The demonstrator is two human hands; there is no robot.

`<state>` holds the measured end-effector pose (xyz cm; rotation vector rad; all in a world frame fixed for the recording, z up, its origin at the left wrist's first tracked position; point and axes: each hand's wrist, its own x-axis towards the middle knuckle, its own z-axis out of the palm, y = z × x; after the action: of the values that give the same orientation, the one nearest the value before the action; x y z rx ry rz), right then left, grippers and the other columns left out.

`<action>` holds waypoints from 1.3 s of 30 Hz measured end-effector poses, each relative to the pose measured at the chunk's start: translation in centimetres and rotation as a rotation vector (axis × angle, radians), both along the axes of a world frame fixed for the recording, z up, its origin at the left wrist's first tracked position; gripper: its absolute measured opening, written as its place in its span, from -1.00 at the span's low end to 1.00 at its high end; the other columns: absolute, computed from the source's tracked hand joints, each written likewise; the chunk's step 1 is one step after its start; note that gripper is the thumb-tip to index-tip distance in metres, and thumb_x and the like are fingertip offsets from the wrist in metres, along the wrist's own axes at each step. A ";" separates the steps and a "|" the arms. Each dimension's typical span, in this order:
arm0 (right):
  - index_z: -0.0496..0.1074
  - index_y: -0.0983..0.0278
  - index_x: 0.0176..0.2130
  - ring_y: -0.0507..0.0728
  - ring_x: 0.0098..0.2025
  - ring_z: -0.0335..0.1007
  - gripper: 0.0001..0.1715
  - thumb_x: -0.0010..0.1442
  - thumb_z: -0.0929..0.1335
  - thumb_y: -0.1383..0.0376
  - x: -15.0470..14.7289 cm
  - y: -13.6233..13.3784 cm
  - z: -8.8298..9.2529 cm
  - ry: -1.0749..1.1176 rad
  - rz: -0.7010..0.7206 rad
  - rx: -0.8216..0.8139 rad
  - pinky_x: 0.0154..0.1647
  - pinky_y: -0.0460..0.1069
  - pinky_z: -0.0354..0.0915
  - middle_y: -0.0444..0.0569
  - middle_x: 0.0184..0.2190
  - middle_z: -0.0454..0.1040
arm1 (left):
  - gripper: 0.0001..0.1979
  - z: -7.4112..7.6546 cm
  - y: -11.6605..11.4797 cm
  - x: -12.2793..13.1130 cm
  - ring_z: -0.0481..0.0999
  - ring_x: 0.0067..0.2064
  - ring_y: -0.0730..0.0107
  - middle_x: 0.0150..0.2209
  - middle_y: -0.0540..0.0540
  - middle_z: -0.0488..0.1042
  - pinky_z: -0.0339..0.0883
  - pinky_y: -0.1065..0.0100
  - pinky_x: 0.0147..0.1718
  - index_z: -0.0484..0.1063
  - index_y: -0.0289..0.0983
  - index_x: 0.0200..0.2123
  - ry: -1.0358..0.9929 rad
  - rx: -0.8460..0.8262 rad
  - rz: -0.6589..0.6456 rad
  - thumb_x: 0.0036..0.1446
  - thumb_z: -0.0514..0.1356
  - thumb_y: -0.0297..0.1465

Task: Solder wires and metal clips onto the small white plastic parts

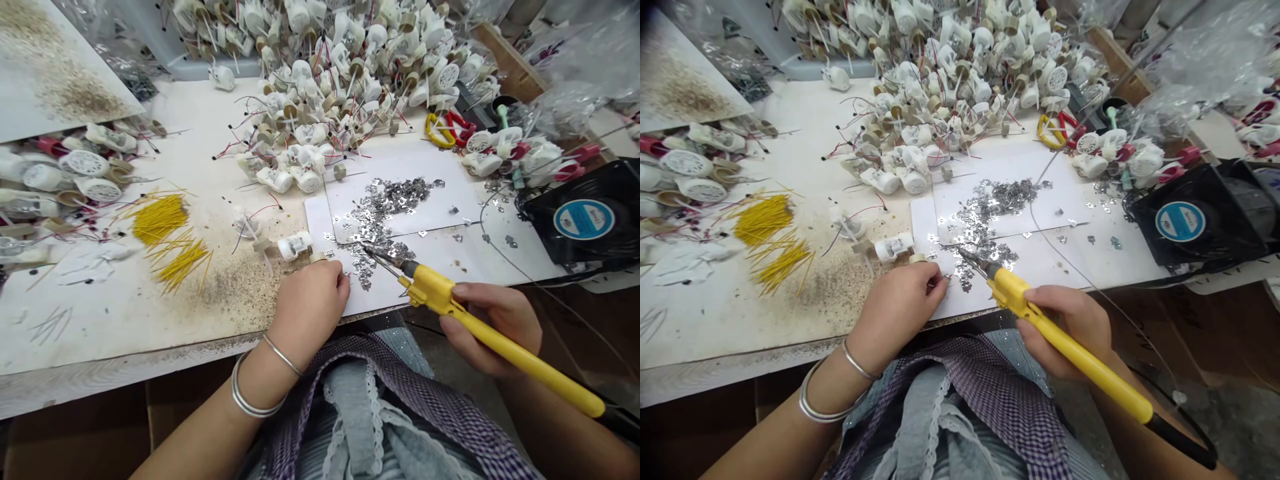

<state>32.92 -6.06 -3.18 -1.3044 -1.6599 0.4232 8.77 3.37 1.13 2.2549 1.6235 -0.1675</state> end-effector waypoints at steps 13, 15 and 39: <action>0.34 0.12 -0.02 0.11 -0.16 0.48 -0.66 0.21 0.40 0.31 -8.6 8.9 1.6 -0.009 0.477 0.041 -0.16 0.02 0.43 -0.07 -0.18 0.49 | -0.79 0.0 -6.0 -7.4 0.57 -0.33 0.43 -0.30 0.02 0.59 0.40 0.42 -0.32 0.43 -0.17 -0.07 -0.552 0.148 0.228 0.26 0.09 -0.38; 0.32 0.12 0.00 0.11 -0.12 0.47 -0.65 0.22 0.39 0.29 -10.4 9.9 1.5 -0.080 0.528 0.071 -0.13 0.01 0.42 -0.06 -0.14 0.47 | -0.82 -0.2 -6.3 -8.4 0.58 -0.26 0.42 -0.24 0.00 0.60 0.42 0.41 -0.24 0.46 -0.17 -0.13 -0.583 0.173 0.254 0.26 0.09 -0.39; 0.40 0.14 -0.02 0.11 -0.41 0.47 -0.59 0.12 0.41 0.37 -6.5 2.9 1.6 0.067 0.218 0.079 -0.45 0.00 0.42 -0.06 -0.33 0.50 | -0.90 -2.2 -4.6 -6.4 0.45 -0.16 0.24 -0.25 0.05 0.61 0.08 0.08 -0.06 0.43 -0.18 -0.39 -0.404 0.478 0.251 0.20 0.21 -0.39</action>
<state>26.38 -3.13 -1.54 -1.0446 -1.7509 0.5192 2.39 -1.23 -1.08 2.1700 1.8252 0.7639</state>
